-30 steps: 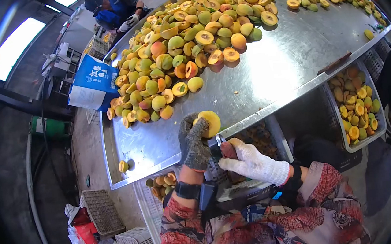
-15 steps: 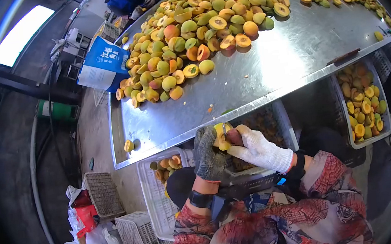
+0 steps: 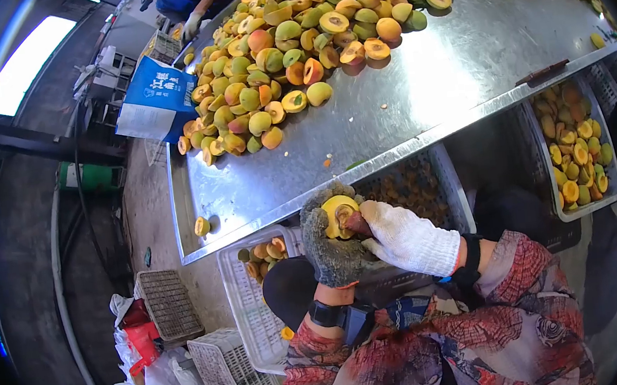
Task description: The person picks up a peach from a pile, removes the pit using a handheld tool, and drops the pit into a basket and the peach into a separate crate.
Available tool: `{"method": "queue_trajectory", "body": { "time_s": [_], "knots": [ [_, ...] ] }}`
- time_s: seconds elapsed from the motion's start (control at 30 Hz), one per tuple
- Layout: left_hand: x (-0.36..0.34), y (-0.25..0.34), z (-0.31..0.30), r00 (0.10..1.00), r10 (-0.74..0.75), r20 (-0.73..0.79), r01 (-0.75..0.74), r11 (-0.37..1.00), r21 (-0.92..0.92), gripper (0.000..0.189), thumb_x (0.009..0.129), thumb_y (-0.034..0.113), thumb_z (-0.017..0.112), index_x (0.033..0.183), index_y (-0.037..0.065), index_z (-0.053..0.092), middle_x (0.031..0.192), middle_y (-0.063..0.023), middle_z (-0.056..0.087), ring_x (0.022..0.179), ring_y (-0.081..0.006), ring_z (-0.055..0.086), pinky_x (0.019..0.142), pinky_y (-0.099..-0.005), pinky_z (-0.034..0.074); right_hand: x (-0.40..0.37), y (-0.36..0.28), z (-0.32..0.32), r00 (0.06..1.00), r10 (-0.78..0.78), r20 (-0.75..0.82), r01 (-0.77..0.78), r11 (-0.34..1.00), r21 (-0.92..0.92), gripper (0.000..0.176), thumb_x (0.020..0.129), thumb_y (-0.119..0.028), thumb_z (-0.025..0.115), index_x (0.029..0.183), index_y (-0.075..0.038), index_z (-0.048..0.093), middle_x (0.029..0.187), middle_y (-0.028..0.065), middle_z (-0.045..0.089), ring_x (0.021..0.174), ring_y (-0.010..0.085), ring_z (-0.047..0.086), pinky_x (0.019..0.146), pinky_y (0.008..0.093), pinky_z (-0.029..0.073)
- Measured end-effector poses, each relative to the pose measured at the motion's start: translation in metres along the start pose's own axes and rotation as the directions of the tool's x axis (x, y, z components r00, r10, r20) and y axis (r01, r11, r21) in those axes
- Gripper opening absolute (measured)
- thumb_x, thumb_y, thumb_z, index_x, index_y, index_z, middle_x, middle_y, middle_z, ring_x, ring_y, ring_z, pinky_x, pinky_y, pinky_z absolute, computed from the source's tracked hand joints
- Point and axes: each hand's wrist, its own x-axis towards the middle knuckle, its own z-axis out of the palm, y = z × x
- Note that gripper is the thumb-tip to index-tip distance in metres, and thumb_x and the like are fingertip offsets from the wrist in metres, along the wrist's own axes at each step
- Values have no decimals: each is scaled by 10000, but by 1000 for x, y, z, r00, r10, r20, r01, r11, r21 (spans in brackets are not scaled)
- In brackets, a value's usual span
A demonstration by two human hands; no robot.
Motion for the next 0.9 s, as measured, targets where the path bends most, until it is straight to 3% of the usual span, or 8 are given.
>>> {"method": "queue_trajectory", "body": {
  "time_s": [0.17,0.27,0.43,0.5,0.67,0.73,0.83,0.9],
  "knots": [
    [-5,2,6,1000,16,16,-17,999,38,371,881,310,558,1122,29,544,1087,-169,594,965,-287,588,869,-412,495,0,3,7,1000,5,16,-6,998,63,348,794,-80,616,1050,24,404,964,291,541,894,476,553,740,486,482],
    [-8,-1,4,997,5,-80,-5,1000,-3,365,905,333,535,1099,24,547,1061,-153,606,938,-268,594,846,-396,501,0,0,7,1000,6,30,-11,990,138,343,792,-78,610,1045,28,405,936,294,544,886,482,551,729,488,478],
    [-11,-1,-2,984,87,-157,-61,985,164,340,939,328,495,1074,21,552,1010,-127,618,903,-235,598,829,-366,501,1,0,12,996,57,75,-73,969,236,328,794,-81,604,1035,25,408,869,290,556,864,486,558,709,496,475],
    [-13,2,1,985,87,-151,-56,978,199,372,929,377,510,1074,37,550,1019,-132,613,938,-251,590,851,-377,494,0,3,16,999,-38,22,32,971,238,317,793,-80,607,1025,18,413,842,284,565,851,482,566,690,497,476],
    [-15,3,0,986,95,-134,-59,965,255,389,932,409,502,1074,50,547,1025,-133,609,950,-259,588,860,-383,492,3,4,22,998,-11,64,-10,944,330,298,805,-103,604,1009,13,420,828,285,568,854,478,576,688,477,482],
    [-18,5,-1,972,211,-105,-139,872,470,273,953,250,458,1064,19,552,1008,-117,608,901,-218,595,838,-351,485,1,4,26,996,0,94,-37,922,386,296,809,-115,604,1005,12,423,828,285,568,858,478,578,688,470,484],
    [-20,3,-17,956,275,-101,-151,758,635,259,944,212,451,1064,7,555,1009,-112,609,906,-206,591,834,-344,479,-2,-8,14,986,51,160,-109,922,373,308,813,-147,616,996,14,427,817,282,569,843,478,583,682,458,490],
    [-21,7,-14,955,295,-10,-204,686,699,268,935,218,463,1055,1,562,1007,-116,613,901,-207,592,831,-345,479,-6,-14,12,992,-5,123,-61,844,532,333,814,-176,638,992,13,429,806,279,572,810,462,599,653,455,488]
  ]
}}
